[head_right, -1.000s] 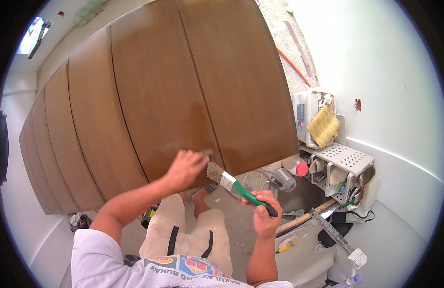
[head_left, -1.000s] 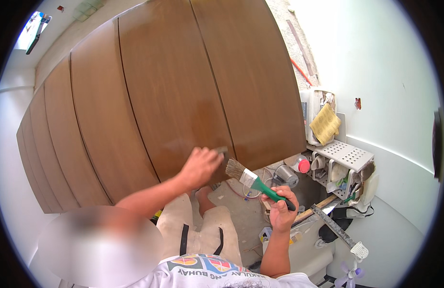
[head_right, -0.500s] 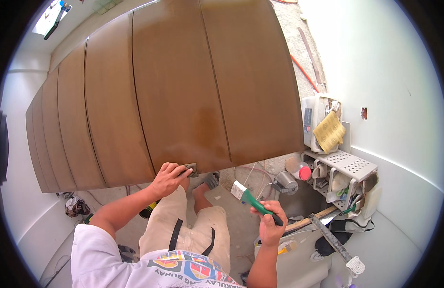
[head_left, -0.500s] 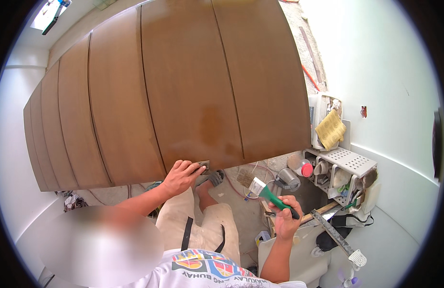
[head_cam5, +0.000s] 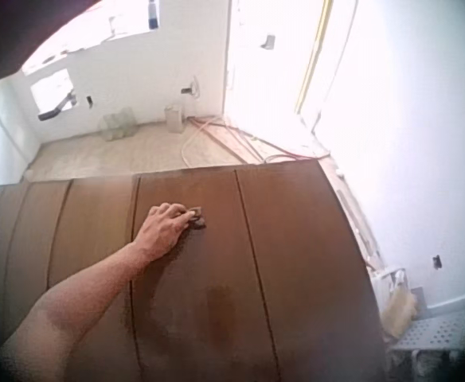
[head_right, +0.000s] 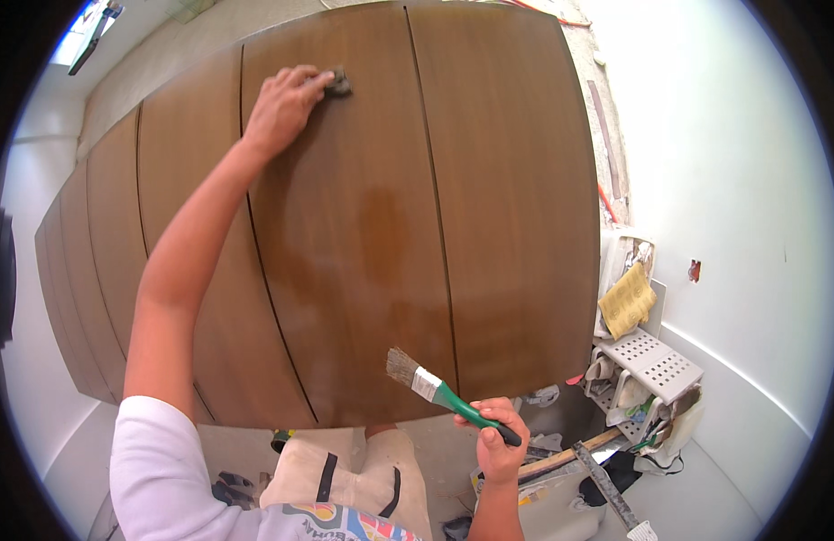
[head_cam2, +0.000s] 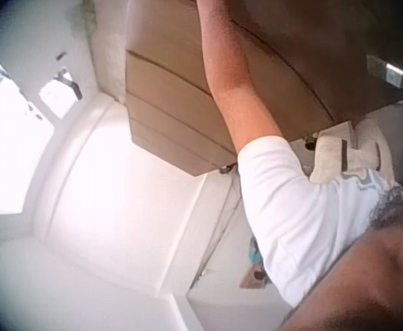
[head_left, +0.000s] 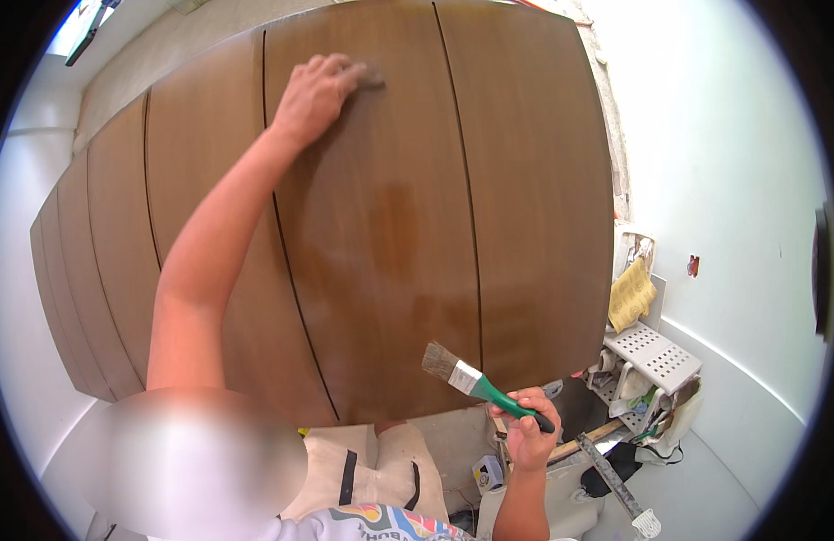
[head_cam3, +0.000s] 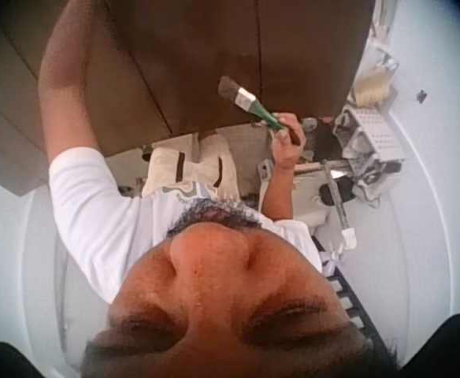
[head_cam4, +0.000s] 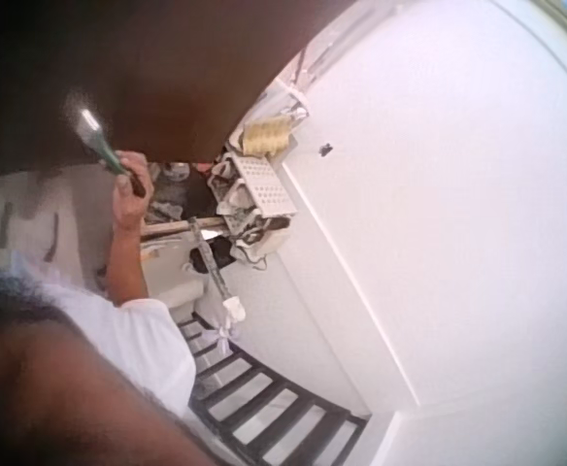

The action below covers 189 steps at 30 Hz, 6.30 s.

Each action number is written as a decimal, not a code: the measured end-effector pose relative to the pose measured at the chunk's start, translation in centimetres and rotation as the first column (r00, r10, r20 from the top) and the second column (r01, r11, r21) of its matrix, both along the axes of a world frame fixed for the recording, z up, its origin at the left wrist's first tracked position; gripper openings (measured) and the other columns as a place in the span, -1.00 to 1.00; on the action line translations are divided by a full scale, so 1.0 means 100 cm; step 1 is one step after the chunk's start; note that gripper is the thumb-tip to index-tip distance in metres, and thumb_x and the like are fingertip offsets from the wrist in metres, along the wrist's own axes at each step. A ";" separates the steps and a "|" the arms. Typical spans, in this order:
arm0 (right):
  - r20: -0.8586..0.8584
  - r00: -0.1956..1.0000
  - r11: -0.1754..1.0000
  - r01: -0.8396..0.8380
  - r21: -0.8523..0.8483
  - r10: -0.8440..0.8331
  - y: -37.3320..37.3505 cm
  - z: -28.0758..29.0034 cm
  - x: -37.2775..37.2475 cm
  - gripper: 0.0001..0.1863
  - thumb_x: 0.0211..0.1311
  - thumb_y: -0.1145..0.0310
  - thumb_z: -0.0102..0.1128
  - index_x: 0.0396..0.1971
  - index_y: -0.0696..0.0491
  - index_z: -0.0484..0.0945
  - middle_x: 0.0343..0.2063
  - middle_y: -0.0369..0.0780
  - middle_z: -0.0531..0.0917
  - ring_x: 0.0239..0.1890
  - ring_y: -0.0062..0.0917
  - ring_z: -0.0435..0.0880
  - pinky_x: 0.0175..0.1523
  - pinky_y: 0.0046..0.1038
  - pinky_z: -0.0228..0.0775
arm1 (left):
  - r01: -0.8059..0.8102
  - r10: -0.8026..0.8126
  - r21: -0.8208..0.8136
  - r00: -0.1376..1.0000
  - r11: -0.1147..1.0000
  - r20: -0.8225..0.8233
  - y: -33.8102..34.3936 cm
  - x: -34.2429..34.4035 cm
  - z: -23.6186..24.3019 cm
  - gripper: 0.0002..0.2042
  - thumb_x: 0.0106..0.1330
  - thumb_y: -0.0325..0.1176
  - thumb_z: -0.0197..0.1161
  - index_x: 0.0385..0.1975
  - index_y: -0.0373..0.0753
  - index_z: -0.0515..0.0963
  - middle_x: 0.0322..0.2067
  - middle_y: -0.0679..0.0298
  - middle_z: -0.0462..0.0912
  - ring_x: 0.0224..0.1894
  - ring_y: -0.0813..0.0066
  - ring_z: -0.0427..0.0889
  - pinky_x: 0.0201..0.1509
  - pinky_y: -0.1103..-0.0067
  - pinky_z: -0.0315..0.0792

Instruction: The person applies a liquid finish to a large wooden surface using a paintbrush and wipes the surface with a cloth. They repeatedly dip the brush into a container on the floor and spread the finish across the wood, alternating between brushing and wiping.

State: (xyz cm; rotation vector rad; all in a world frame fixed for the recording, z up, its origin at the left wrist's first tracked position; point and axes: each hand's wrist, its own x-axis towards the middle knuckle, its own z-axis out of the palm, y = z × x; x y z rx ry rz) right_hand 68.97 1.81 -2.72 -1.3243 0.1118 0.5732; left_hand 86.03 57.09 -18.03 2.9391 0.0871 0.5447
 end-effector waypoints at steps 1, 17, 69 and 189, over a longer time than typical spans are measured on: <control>-0.012 1.000 1.000 0.000 0.003 0.000 0.009 -0.004 0.005 -0.63 0.37 0.25 0.41 -0.05 0.26 0.63 -0.04 -0.01 0.60 -0.12 -0.11 0.78 -0.01 -0.07 0.77 | -0.014 0.014 0.016 1.000 1.000 0.024 0.023 0.022 -0.004 -0.70 0.47 -0.31 0.20 0.14 -0.04 0.67 0.06 0.28 0.65 0.13 0.24 0.58 0.20 0.30 0.41; -0.006 1.000 1.000 -0.029 -0.011 0.029 0.042 -0.010 0.013 -0.65 0.40 0.27 0.37 -0.03 0.26 0.62 -0.03 -0.02 0.59 -0.10 -0.12 0.78 0.01 -0.08 0.74 | -0.050 0.049 -0.069 0.999 0.996 -0.018 0.087 0.070 -0.023 -0.75 0.47 -0.37 0.20 0.05 -0.12 0.70 0.01 0.21 0.69 0.04 0.08 0.63 0.09 0.24 0.49; -0.019 0.994 0.994 -0.109 -0.007 0.108 0.107 -0.009 0.058 -0.61 0.37 0.26 0.41 -0.06 0.30 0.61 -0.06 0.02 0.60 -0.15 -0.09 0.80 -0.03 -0.07 0.78 | -0.252 0.266 -0.116 0.955 0.961 0.129 0.215 0.068 -0.020 -0.78 0.47 -0.32 0.25 0.01 -0.11 0.73 -0.08 0.22 0.73 0.00 0.12 0.68 0.08 0.28 0.53; 0.122 0.980 0.987 0.160 0.005 -0.160 -0.146 0.046 -0.076 -0.63 0.39 0.23 0.40 -0.04 0.21 0.62 -0.04 -0.04 0.60 -0.12 -0.17 0.76 -0.03 -0.14 0.73 | 0.291 -0.333 -0.249 0.932 0.924 -0.145 -0.292 -0.214 0.044 -0.63 0.21 -0.53 0.24 0.05 -0.27 0.66 -0.11 0.16 0.56 0.03 0.16 0.54 0.18 0.28 0.39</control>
